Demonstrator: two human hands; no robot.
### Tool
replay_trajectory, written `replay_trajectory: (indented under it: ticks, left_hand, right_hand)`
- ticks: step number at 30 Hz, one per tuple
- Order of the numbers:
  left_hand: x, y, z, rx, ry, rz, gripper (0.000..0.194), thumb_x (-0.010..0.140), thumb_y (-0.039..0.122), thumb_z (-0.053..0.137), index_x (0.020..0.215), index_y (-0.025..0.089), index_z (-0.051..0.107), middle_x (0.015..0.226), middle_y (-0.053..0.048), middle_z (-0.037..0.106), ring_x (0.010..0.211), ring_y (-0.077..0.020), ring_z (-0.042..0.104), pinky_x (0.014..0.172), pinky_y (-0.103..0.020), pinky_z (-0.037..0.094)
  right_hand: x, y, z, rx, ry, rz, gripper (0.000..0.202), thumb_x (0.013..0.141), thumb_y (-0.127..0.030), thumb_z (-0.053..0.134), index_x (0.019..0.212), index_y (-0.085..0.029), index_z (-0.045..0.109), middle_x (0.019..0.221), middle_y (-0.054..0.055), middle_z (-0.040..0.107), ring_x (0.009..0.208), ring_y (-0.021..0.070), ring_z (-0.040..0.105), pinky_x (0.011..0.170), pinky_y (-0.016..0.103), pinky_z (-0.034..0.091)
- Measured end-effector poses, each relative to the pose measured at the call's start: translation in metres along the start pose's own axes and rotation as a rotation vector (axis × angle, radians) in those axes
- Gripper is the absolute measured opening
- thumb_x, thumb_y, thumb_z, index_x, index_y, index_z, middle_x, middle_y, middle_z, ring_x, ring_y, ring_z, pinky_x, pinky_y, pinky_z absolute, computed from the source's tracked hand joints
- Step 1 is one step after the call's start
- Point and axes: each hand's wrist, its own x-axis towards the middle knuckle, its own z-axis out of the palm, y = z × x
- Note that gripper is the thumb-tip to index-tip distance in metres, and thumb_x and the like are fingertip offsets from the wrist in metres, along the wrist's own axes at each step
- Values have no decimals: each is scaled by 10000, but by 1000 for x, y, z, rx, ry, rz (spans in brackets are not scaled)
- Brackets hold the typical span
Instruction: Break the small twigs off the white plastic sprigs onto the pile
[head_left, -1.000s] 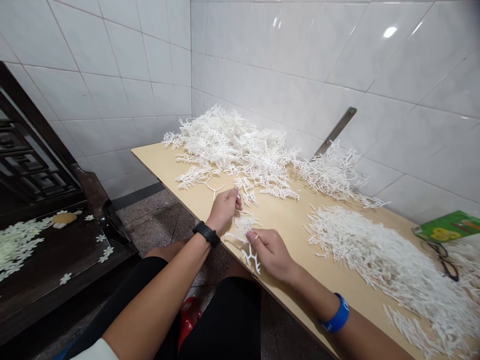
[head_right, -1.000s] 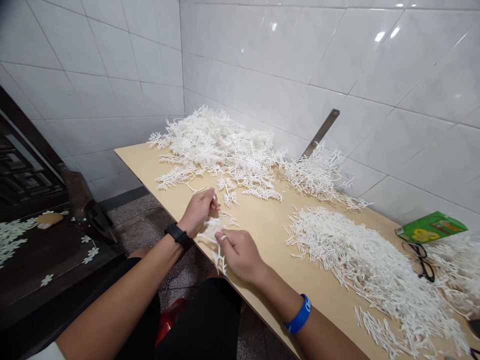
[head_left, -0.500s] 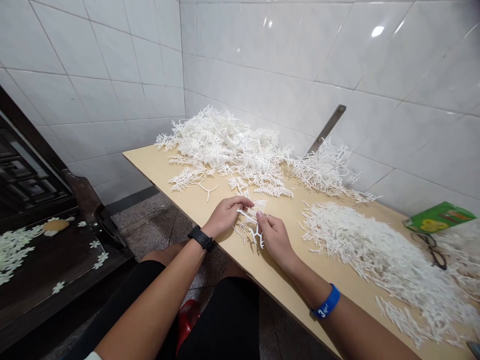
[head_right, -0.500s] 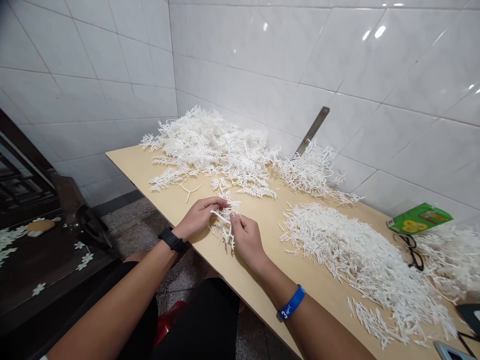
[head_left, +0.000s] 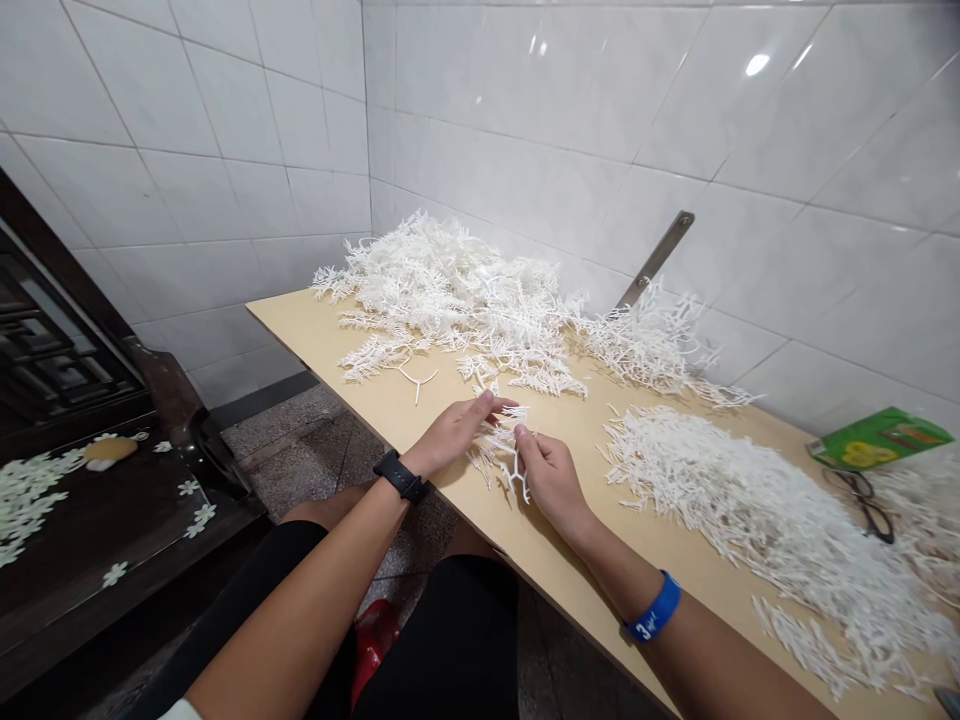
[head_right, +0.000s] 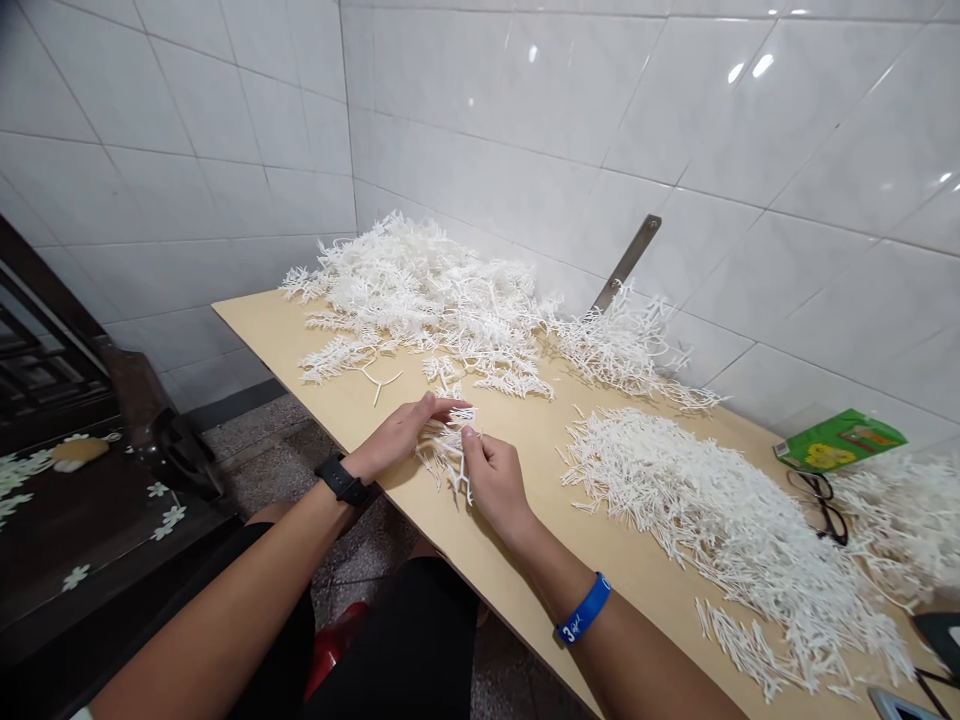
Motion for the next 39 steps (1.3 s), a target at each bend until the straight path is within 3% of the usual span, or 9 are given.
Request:
replay_trajectory:
  ticks: [3, 6, 14, 20, 22, 26, 28, 33, 39]
  left_hand:
    - [-2, 3, 1, 71, -138, 47, 566, 888, 615, 502, 1180, 170, 693, 1190, -120, 695, 1116, -241, 619, 985, -343, 445]
    - [-3, 5, 2, 75, -159, 36, 522, 939, 564, 435, 1198, 185, 685, 1167, -116, 705, 1085, -228, 638, 950, -336, 464]
    - [-2, 5, 4, 41, 1, 5, 453, 920, 486, 472, 901, 124, 743, 849, -100, 738, 808, -202, 663, 773, -307, 503]
    - [-6, 5, 7, 51, 40, 5, 426, 917, 431, 463, 825, 121, 741, 788, -92, 720, 754, -191, 640, 721, -295, 487]
    - [-4, 2, 8, 23, 62, -12, 421, 914, 433, 477, 810, 117, 736, 772, -95, 715, 731, -182, 636, 704, -290, 487]
    - [2, -5, 10, -136, 249, -111, 479, 941, 451, 421, 791, 95, 705, 713, -111, 700, 640, -159, 624, 668, -290, 502]
    - [2, -6, 10, -100, 228, -120, 463, 941, 442, 432, 841, 91, 717, 770, -126, 722, 692, -171, 649, 692, -294, 508]
    - [-3, -1, 10, 26, 101, -40, 328, 866, 312, 578, 1115, 147, 714, 1066, -111, 740, 952, -207, 667, 828, -302, 500]
    - [-2, 0, 8, 40, 123, -50, 444, 911, 470, 498, 974, 124, 769, 994, -110, 758, 967, -240, 671, 913, -357, 480]
  right_hand:
    - [-2, 1, 3, 4, -45, -30, 593, 879, -683, 423, 527, -212, 349, 483, -28, 355, 479, 106, 324, 482, 266, 253]
    - [-5, 1, 5, 22, -125, -44, 597, 901, -662, 410, 525, -198, 405, 475, -7, 424, 465, 113, 378, 481, 266, 293]
    - [-11, -4, 9, -8, -150, -112, 594, 930, -627, 389, 519, -197, 378, 469, -14, 386, 460, 104, 339, 477, 269, 256]
    - [-10, -5, 5, -131, -145, -249, 547, 983, -499, 358, 525, -203, 317, 469, -22, 352, 450, 98, 309, 488, 277, 223]
    - [-13, -7, 3, -187, -136, -322, 526, 995, -437, 350, 524, -207, 298, 467, -24, 341, 443, 99, 299, 490, 283, 215]
    - [-26, -15, 0, -296, -244, -616, 444, 983, -290, 366, 546, -211, 359, 493, -15, 371, 467, 119, 315, 533, 307, 226]
    - [-28, -15, -2, -291, -234, -671, 430, 982, -260, 360, 555, -213, 383, 496, -12, 384, 468, 124, 330, 537, 309, 235]
    - [-7, -1, -13, -163, 33, -325, 502, 992, -453, 361, 551, -216, 390, 504, -12, 398, 471, 127, 379, 513, 289, 286]
    - [5, 12, -14, -69, 25, -142, 559, 920, -623, 417, 549, -205, 420, 519, -21, 375, 510, 123, 353, 517, 278, 297]
